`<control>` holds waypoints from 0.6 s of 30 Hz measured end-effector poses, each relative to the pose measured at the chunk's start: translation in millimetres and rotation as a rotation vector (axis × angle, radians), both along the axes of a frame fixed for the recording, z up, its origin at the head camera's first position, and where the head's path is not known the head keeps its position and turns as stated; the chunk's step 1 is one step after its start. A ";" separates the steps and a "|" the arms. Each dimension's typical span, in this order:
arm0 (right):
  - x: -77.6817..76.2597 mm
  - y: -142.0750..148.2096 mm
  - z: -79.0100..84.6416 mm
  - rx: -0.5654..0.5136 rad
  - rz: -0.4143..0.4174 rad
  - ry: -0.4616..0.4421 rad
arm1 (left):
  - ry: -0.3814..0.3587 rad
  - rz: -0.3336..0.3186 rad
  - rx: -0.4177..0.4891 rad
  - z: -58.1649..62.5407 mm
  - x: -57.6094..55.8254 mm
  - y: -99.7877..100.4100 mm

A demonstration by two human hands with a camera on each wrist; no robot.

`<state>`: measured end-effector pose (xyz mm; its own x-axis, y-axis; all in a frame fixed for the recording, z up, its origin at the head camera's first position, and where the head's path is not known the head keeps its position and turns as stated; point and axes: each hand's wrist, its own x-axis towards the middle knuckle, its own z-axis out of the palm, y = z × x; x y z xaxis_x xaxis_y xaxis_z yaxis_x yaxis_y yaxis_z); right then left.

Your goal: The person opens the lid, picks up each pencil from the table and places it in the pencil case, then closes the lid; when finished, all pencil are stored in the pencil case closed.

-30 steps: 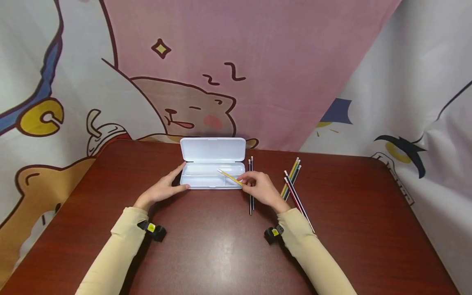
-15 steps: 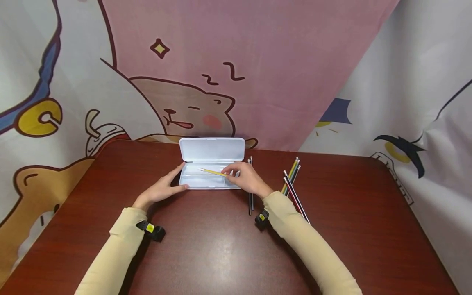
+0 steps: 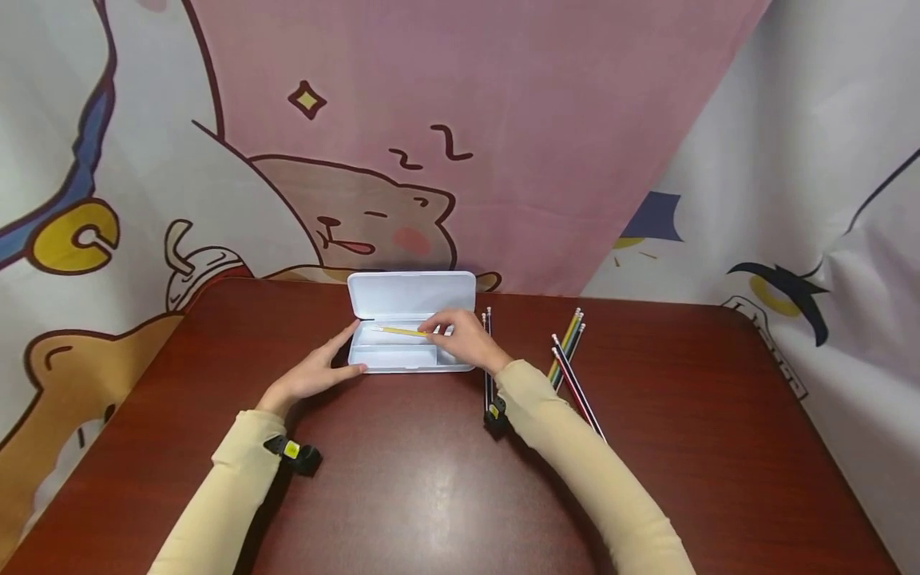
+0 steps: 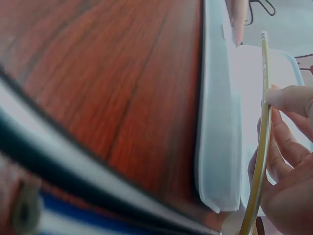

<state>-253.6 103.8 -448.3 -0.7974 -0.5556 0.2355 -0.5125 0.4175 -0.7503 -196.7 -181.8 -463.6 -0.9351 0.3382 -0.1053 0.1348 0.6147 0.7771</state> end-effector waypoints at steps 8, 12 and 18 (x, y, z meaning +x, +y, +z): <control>-4.7 -17.7 -6.6 0.040 0.030 0.041 | 0.004 0.001 0.001 -0.8 0.6 0.1; -5.0 -24.4 -8.5 0.074 0.017 0.029 | -0.001 0.000 0.005 -1.3 0.3 0.0; -4.6 -32.4 -6.3 0.087 0.003 0.030 | 0.015 -0.008 0.001 -4.7 -1.7 -0.5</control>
<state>-258.3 71.4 -454.6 -0.7893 -0.5772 0.2096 -0.5352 0.4792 -0.6957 -198.5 -182.3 -468.3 -0.9339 0.3457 -0.0912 0.1512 0.6129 0.7755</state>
